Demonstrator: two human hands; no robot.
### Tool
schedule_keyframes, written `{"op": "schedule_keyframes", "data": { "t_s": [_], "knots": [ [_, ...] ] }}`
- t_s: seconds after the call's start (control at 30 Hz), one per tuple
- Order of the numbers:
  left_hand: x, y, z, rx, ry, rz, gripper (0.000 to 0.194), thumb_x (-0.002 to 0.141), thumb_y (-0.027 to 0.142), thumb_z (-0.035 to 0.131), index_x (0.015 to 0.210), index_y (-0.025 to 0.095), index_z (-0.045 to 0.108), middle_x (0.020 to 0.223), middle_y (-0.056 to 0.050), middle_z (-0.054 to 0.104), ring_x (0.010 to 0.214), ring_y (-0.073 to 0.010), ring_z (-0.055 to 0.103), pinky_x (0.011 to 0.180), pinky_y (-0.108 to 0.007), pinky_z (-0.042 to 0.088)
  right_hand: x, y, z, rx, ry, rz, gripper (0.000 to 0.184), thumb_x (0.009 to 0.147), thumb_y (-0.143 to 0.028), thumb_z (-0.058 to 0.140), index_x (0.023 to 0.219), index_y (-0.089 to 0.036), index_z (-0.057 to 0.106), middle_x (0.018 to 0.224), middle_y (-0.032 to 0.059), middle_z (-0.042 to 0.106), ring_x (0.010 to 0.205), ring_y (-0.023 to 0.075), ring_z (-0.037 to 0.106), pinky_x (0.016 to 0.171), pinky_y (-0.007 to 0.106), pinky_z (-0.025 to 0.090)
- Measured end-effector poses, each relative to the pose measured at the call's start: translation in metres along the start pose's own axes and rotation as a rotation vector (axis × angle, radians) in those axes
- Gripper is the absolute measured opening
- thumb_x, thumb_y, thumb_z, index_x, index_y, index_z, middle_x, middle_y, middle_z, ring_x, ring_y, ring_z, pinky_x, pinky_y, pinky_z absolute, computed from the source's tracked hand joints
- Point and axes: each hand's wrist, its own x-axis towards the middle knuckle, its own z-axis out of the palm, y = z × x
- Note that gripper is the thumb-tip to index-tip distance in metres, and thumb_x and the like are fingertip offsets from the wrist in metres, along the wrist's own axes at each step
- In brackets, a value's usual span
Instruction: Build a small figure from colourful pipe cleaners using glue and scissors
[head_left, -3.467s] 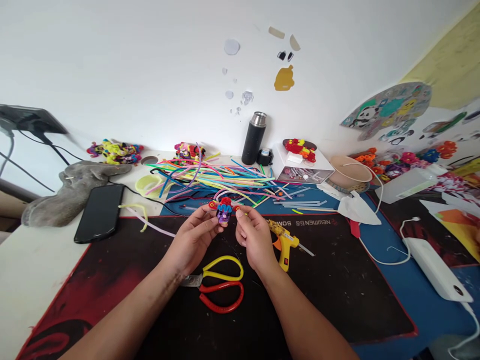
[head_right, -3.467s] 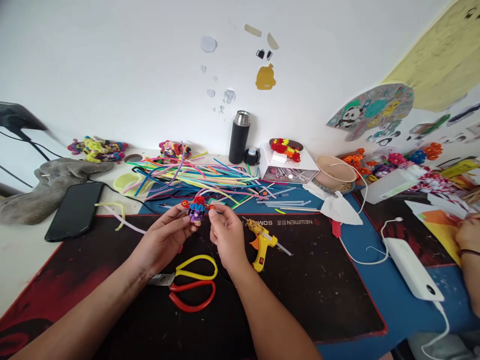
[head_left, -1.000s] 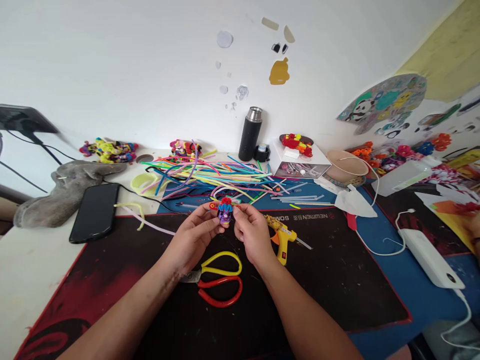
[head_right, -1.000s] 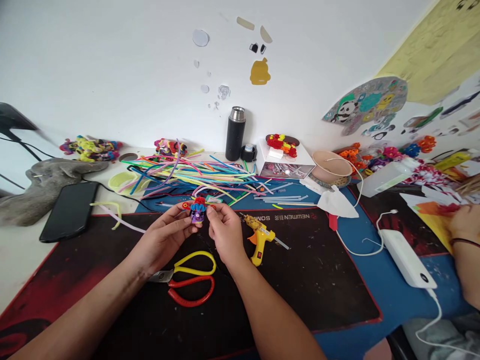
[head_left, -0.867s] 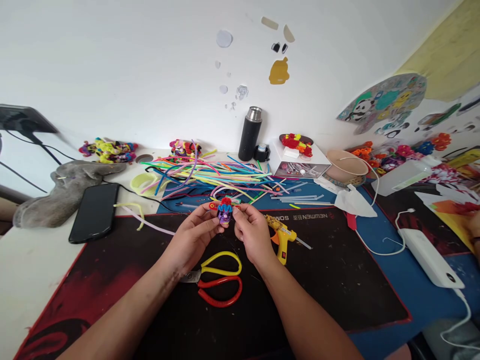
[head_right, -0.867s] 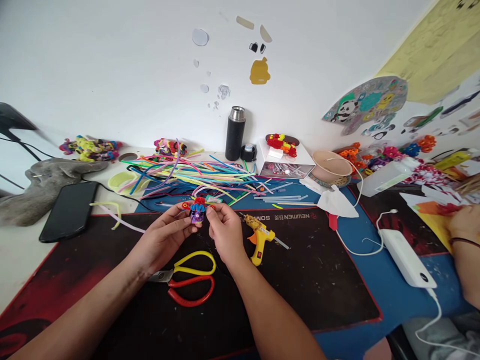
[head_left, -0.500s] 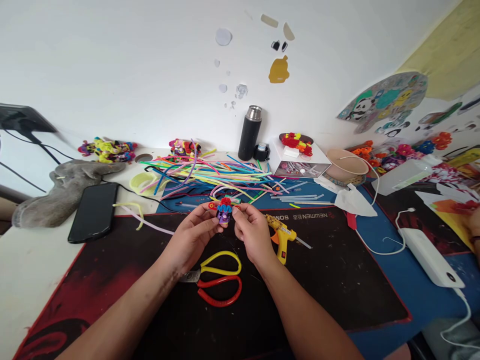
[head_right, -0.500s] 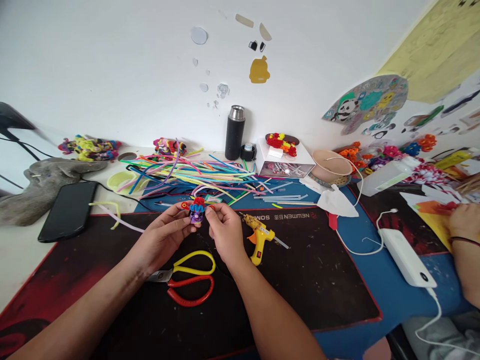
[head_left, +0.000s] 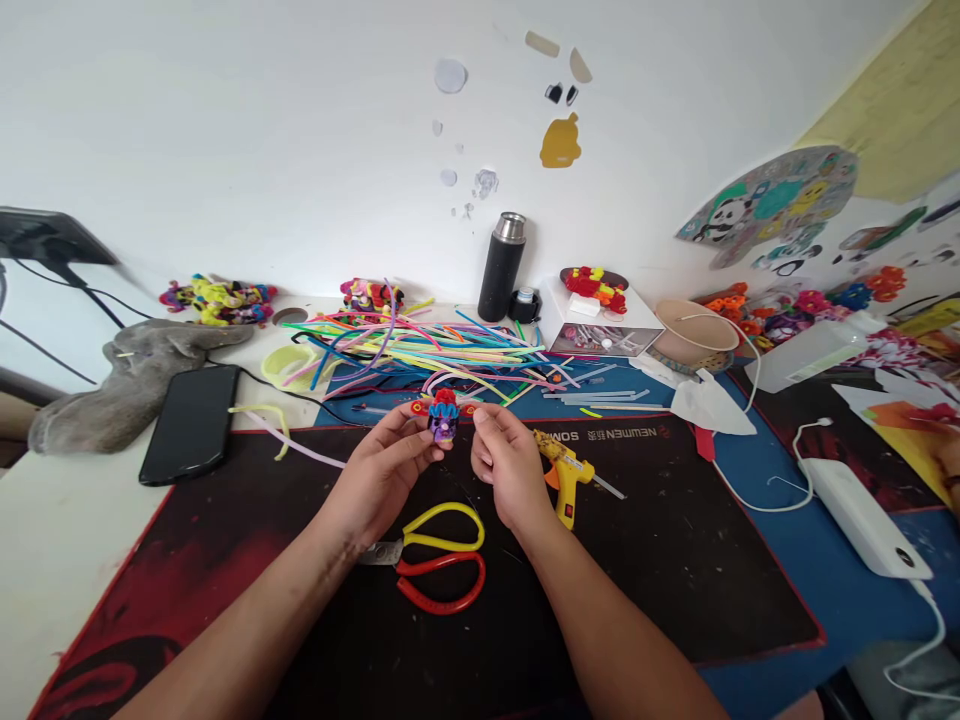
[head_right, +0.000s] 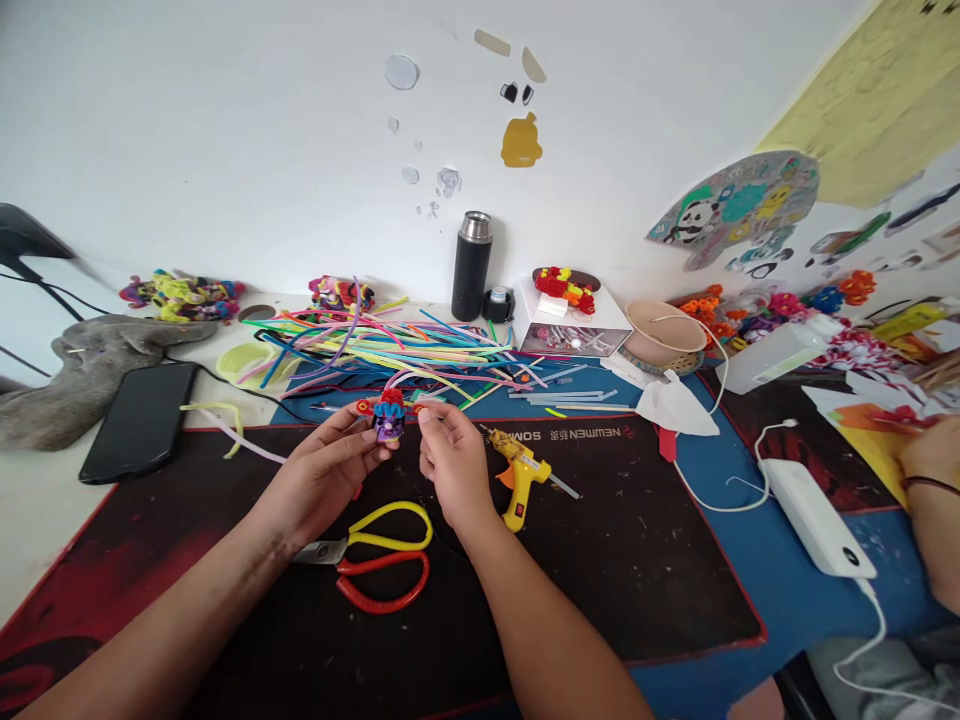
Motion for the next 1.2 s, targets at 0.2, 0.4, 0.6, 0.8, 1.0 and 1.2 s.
{"op": "schedule_keyframes", "data": {
  "t_s": [0.2,0.4,0.6,0.8,1.0,1.2],
  "knots": [
    [-0.0007,0.0013,0.0017,-0.009,0.011,-0.005,0.035,0.069,0.013,0.098,0.099,0.017,0.081,0.089,-0.003,0.077,0.082,-0.0190,0.077,0.074,-0.025,0.061,0.0013,0.0019,-0.0017,0.018,0.010,0.007,0.043,0.083,-0.058,0.086,0.097,-0.021,0.070,0.054,-0.0122,0.036,0.045,0.0064,0.024,0.041,0.020,0.017],
    [-0.0004,0.0004,0.0002,-0.016,0.007,-0.008,0.034,0.070,0.011,0.096,0.100,0.018,0.081,0.091,-0.003,0.078,0.081,-0.0190,0.077,0.074,-0.026,0.061,0.0016,0.0013,-0.0009,0.019,0.024,0.004,0.043,0.081,-0.057,0.088,0.093,-0.020,0.069,0.054,-0.0124,0.036,0.045,0.0061,0.024,0.041,0.020,0.017],
    [-0.0003,0.0005,0.0006,-0.013,-0.001,-0.007,0.033,0.071,0.011,0.095,0.099,0.018,0.080,0.091,-0.003,0.077,0.082,-0.0191,0.076,0.074,-0.026,0.060,0.0017,0.0016,-0.0006,0.019,0.022,0.006,0.045,0.080,-0.059,0.089,0.091,-0.021,0.068,0.053,-0.0127,0.035,0.044,0.0058,0.025,0.041,0.021,0.019],
    [-0.0002,0.0009,0.0010,-0.012,-0.007,-0.007,0.033,0.070,0.011,0.096,0.098,0.018,0.081,0.089,-0.003,0.077,0.081,-0.0190,0.076,0.074,-0.026,0.060,0.0012,0.0011,-0.0004,0.012,0.019,0.007,0.046,0.080,-0.059,0.088,0.091,-0.020,0.068,0.053,-0.0123,0.037,0.044,0.0057,0.025,0.041,0.020,0.019],
    [-0.0007,0.0013,0.0013,-0.009,-0.009,-0.005,0.032,0.071,0.011,0.096,0.099,0.018,0.081,0.090,-0.003,0.078,0.082,-0.0191,0.076,0.074,-0.026,0.060,0.0010,0.0012,-0.0006,0.013,0.022,0.007,0.045,0.081,-0.059,0.088,0.092,-0.020,0.068,0.054,-0.0123,0.037,0.044,0.0059,0.025,0.041,0.021,0.018],
    [-0.0003,0.0005,0.0000,-0.014,-0.010,-0.003,0.034,0.073,0.010,0.094,0.103,0.016,0.080,0.093,-0.006,0.079,0.083,-0.0195,0.076,0.075,-0.027,0.060,0.0006,0.0007,-0.0004,0.016,0.012,0.012,0.045,0.082,-0.059,0.087,0.096,-0.021,0.069,0.054,-0.0122,0.036,0.045,0.0064,0.025,0.041,0.020,0.019]
  ]
}}
